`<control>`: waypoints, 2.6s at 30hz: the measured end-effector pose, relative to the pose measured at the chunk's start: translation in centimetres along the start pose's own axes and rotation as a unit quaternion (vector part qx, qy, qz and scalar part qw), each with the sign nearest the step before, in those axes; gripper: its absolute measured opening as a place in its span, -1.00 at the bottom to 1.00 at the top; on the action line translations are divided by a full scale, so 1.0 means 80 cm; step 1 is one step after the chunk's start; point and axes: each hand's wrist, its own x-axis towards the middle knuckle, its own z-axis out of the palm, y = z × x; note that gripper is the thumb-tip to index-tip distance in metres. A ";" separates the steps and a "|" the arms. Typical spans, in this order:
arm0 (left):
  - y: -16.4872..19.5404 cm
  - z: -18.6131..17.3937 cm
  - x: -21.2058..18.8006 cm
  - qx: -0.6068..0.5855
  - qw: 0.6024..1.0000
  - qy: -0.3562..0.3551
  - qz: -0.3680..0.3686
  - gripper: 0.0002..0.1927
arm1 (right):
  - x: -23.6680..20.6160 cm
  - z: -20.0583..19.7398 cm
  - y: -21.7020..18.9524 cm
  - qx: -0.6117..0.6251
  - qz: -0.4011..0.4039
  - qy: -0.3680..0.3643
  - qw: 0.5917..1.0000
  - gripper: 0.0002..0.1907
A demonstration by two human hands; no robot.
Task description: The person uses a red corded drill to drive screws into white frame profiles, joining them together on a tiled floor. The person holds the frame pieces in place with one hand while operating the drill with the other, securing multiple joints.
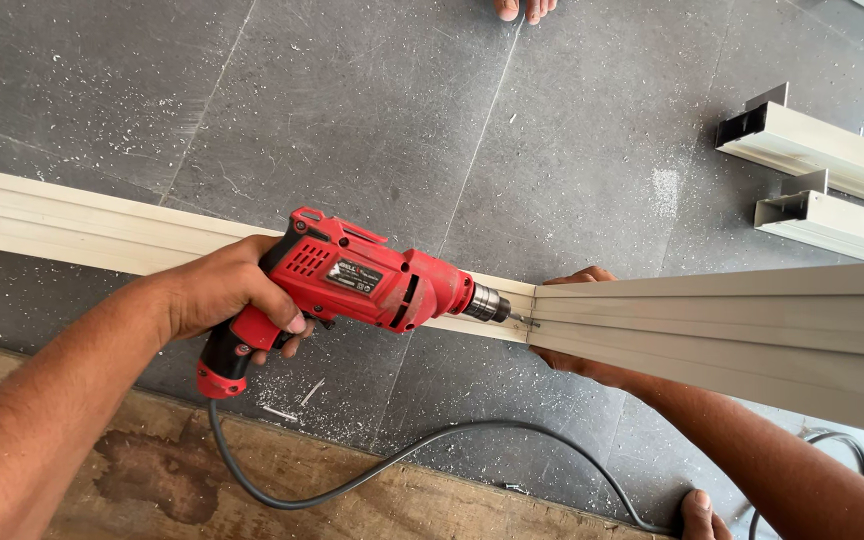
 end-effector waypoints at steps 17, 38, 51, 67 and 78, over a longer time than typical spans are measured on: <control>0.005 0.023 0.002 -0.013 0.999 -0.035 0.025 -0.45 | -0.015 -0.012 0.005 0.015 0.014 0.011 1.000 -0.52; -0.125 0.063 -0.100 -0.339 0.905 0.017 0.258 -0.27 | -0.123 0.037 -0.114 -0.061 -0.213 -0.184 0.958 -0.68; -0.143 0.070 -0.127 -0.361 0.894 0.068 0.257 -0.26 | -0.042 -0.024 -0.165 0.597 0.197 0.191 0.754 -0.79; -0.169 0.039 -0.109 -0.375 0.892 0.083 0.239 -0.20 | 0.094 -0.101 -0.215 0.808 0.179 0.186 0.530 -0.75; -0.168 0.034 -0.105 -0.380 0.891 0.088 0.231 -0.21 | 0.108 -0.095 -0.226 0.819 0.160 0.158 0.528 -0.73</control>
